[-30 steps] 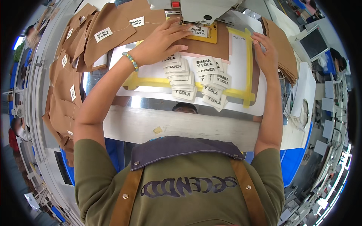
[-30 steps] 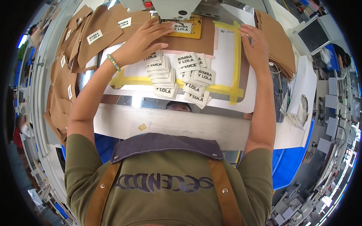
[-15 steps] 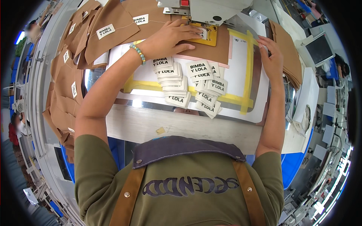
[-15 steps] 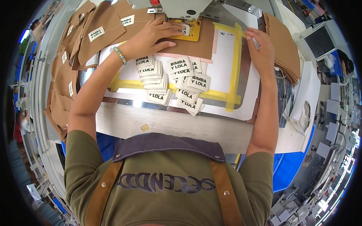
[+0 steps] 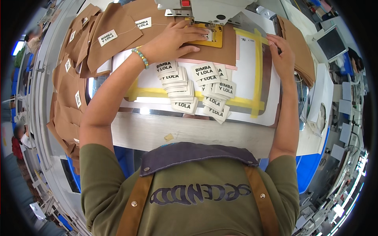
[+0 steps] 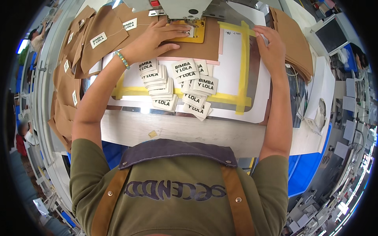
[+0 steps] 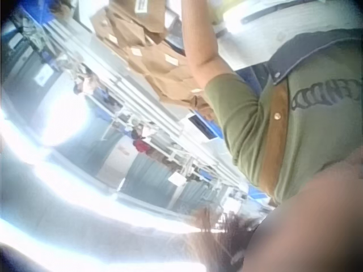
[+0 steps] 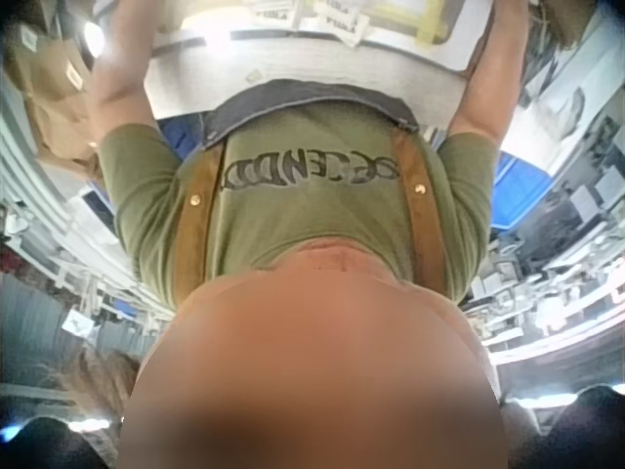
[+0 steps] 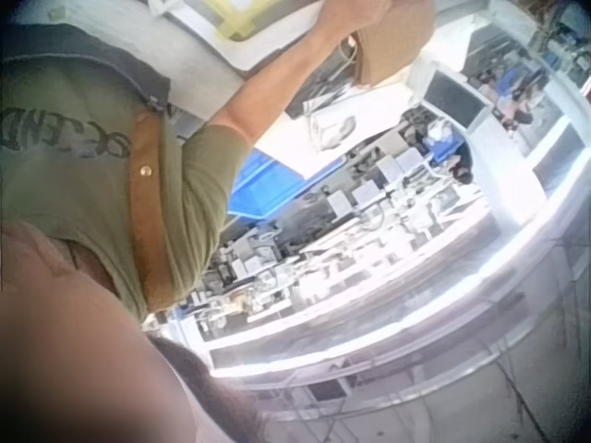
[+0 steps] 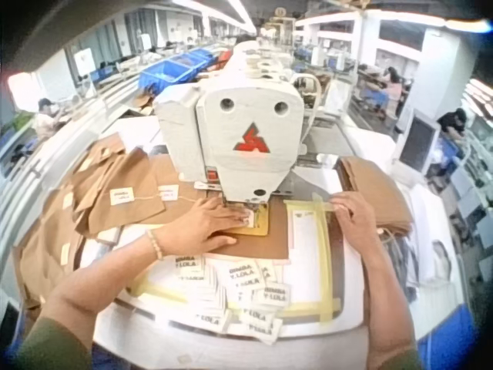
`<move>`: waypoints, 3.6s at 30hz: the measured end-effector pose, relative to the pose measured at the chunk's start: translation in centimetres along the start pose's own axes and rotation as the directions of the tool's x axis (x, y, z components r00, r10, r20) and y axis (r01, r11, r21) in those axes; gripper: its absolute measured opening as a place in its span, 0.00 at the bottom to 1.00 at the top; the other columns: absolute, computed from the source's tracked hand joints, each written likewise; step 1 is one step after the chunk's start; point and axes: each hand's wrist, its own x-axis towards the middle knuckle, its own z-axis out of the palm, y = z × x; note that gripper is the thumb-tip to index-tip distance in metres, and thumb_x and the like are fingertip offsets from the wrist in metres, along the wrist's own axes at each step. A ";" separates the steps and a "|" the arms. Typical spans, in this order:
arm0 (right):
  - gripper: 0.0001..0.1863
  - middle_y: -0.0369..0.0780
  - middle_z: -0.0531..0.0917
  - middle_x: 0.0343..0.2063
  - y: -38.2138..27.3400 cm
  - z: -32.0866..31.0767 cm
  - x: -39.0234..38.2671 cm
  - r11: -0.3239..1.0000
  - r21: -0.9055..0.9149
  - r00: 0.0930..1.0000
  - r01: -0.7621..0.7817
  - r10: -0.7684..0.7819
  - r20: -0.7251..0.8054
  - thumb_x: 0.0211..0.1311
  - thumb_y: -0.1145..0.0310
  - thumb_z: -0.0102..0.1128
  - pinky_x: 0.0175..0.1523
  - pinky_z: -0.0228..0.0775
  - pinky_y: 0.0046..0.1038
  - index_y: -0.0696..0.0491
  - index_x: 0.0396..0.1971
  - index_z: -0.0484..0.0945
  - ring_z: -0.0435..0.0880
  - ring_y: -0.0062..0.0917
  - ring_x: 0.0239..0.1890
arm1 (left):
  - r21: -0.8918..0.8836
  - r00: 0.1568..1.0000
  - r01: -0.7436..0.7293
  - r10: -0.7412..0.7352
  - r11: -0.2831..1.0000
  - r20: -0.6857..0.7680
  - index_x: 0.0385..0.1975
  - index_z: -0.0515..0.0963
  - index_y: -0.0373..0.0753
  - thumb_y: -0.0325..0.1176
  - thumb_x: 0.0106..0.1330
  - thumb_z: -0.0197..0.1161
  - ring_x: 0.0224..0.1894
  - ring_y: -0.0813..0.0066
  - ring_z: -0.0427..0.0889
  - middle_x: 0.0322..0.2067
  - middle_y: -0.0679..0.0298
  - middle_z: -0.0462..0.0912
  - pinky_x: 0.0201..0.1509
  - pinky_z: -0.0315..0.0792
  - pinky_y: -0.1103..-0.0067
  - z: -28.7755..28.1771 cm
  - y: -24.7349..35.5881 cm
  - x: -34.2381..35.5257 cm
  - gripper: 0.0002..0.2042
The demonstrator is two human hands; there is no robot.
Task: Sewing brand labels onto fabric pieces using an industrial sewing machine.
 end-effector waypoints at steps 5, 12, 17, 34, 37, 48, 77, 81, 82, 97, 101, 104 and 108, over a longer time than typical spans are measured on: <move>0.11 0.40 0.91 0.52 -0.3 0.1 -0.1 1.000 -0.010 1.000 -0.003 0.003 -0.014 0.75 0.70 0.64 0.65 0.77 0.35 0.53 0.50 0.90 0.88 0.37 0.57 | -0.030 0.999 0.022 -0.023 0.999 -0.035 0.69 0.81 0.48 0.43 0.76 0.67 0.69 0.57 0.71 0.73 0.69 0.79 0.79 0.63 0.60 0.6 -0.7 0.8 0.23; 0.12 0.41 0.91 0.52 -0.2 0.3 -0.2 1.000 0.013 1.000 0.005 -0.005 0.015 0.76 0.73 0.64 0.65 0.76 0.30 0.54 0.53 0.90 0.88 0.32 0.56 | -0.047 0.992 0.107 -0.110 0.993 -0.056 0.69 0.82 0.48 0.44 0.79 0.63 0.74 0.54 0.69 0.71 0.58 0.79 0.80 0.61 0.58 1.5 -1.9 1.4 0.21; 0.12 0.41 0.90 0.54 -2.0 0.7 -0.2 0.995 0.097 0.999 0.029 -0.031 0.013 0.75 0.70 0.65 0.65 0.77 0.35 0.52 0.53 0.89 0.87 0.36 0.58 | -0.153 0.989 0.102 -0.117 0.983 -0.092 0.65 0.84 0.45 0.39 0.77 0.67 0.73 0.52 0.72 0.71 0.55 0.77 0.78 0.66 0.60 0.9 -3.6 1.4 0.19; 0.23 0.38 0.86 0.64 -8.9 3.0 1.0 0.906 -0.245 0.875 0.344 -0.215 0.433 0.74 0.54 0.67 0.65 0.80 0.39 0.52 0.60 0.87 0.84 0.36 0.63 | -0.167 0.970 0.243 -0.240 0.955 0.043 0.74 0.77 0.47 0.42 0.66 0.77 0.80 0.60 0.66 0.77 0.66 0.72 0.85 0.61 0.63 -3.0 -5.8 -4.3 0.34; 0.23 0.38 0.87 0.62 -8.7 2.3 0.8 0.933 -0.192 0.883 0.306 -0.202 0.425 0.74 0.53 0.67 0.64 0.81 0.38 0.51 0.60 0.87 0.84 0.35 0.63 | -0.136 0.974 0.224 -0.225 0.965 0.010 0.73 0.78 0.48 0.43 0.66 0.77 0.80 0.60 0.66 0.76 0.66 0.72 0.85 0.62 0.63 -2.8 -5.5 -3.8 0.34; 0.11 0.36 0.88 0.50 -8.9 -0.6 0.1 0.910 -0.237 0.862 0.340 -0.200 0.467 0.72 0.62 0.66 0.50 0.83 0.39 0.52 0.46 0.87 0.89 0.38 0.46 | -0.104 0.972 0.070 -0.091 0.992 -0.216 0.56 0.84 0.42 0.42 0.68 0.76 0.59 0.62 0.77 0.55 0.66 0.81 0.64 0.75 0.67 0.7 -0.7 -1.3 0.20; 0.19 0.40 0.86 0.65 -10.2 -4.7 -3.3 0.936 -0.196 0.897 0.292 -0.197 0.396 0.75 0.67 0.67 0.71 0.74 0.38 0.53 0.62 0.85 0.83 0.39 0.66 | 0.177 0.972 0.028 0.015 0.984 -0.235 0.36 0.78 0.35 0.24 0.64 0.66 0.44 0.51 0.83 0.39 0.53 0.79 0.49 0.80 0.63 -1.4 -0.7 -3.9 0.04; 0.14 0.41 0.90 0.54 -13.4 -7.7 -6.8 0.974 -0.010 0.899 0.225 -0.203 0.389 0.72 0.68 0.69 0.60 0.80 0.37 0.53 0.54 0.89 0.88 0.39 0.56 | 0.514 0.987 0.072 0.014 0.855 -0.162 0.55 0.84 0.43 0.28 0.62 0.74 0.60 0.65 0.83 0.52 0.67 0.83 0.61 0.81 0.71 -4.5 -4.8 -9.3 0.20; 0.14 0.41 0.90 0.54 -14.1 -8.0 -7.6 0.973 -0.024 0.897 0.231 -0.203 0.392 0.72 0.68 0.69 0.60 0.80 0.37 0.53 0.54 0.89 0.88 0.39 0.56 | 0.535 0.976 0.199 -0.119 0.821 -0.181 0.56 0.83 0.43 0.26 0.57 0.74 0.59 0.64 0.83 0.53 0.67 0.83 0.60 0.82 0.69 -4.7 -5.2 -11.0 0.23; 0.14 0.42 0.92 0.52 0.8 -9.6 -4.6 0.893 -0.434 0.991 -0.117 0.133 0.007 0.73 0.60 0.67 0.57 0.81 0.38 0.50 0.50 0.91 0.90 0.42 0.54 | 0.407 0.888 0.457 -0.384 0.791 -0.252 0.71 0.75 0.46 0.23 0.74 0.58 0.65 0.53 0.80 0.65 0.63 0.80 0.62 0.80 0.62 -6.9 -2.7 -13.9 0.25; 0.15 0.45 0.92 0.46 3.5 -8.0 -2.9 0.810 -0.585 0.998 0.026 0.016 0.067 0.72 0.59 0.66 0.54 0.82 0.41 0.49 0.50 0.92 0.90 0.45 0.47 | 0.328 0.944 0.315 -0.257 0.890 -0.208 0.75 0.72 0.46 0.23 0.74 0.61 0.74 0.52 0.73 0.72 0.62 0.76 0.74 0.74 0.62 -5.9 -1.5 -11.7 0.29; 0.15 0.45 0.93 0.43 4.2 -7.6 -2.4 0.782 -0.620 0.994 0.059 0.010 0.106 0.72 0.58 0.66 0.51 0.82 0.41 0.50 0.49 0.92 0.91 0.45 0.43 | 0.333 0.948 0.314 -0.276 0.889 -0.157 0.76 0.72 0.43 0.30 0.79 0.61 0.79 0.51 0.68 0.77 0.63 0.72 0.81 0.66 0.61 -3.9 -2.1 -10.8 0.26; 0.15 0.45 0.93 0.42 4.6 -8.0 -2.3 0.906 -0.400 0.990 -0.137 0.139 -0.024 0.73 0.58 0.67 0.48 0.82 0.38 0.52 0.47 0.92 0.91 0.43 0.41 | 0.257 0.944 0.321 -0.286 0.912 -0.163 0.79 0.69 0.51 0.53 0.85 0.51 0.82 0.51 0.62 0.80 0.69 0.69 0.84 0.57 0.54 -0.8 -6.4 -10.5 0.28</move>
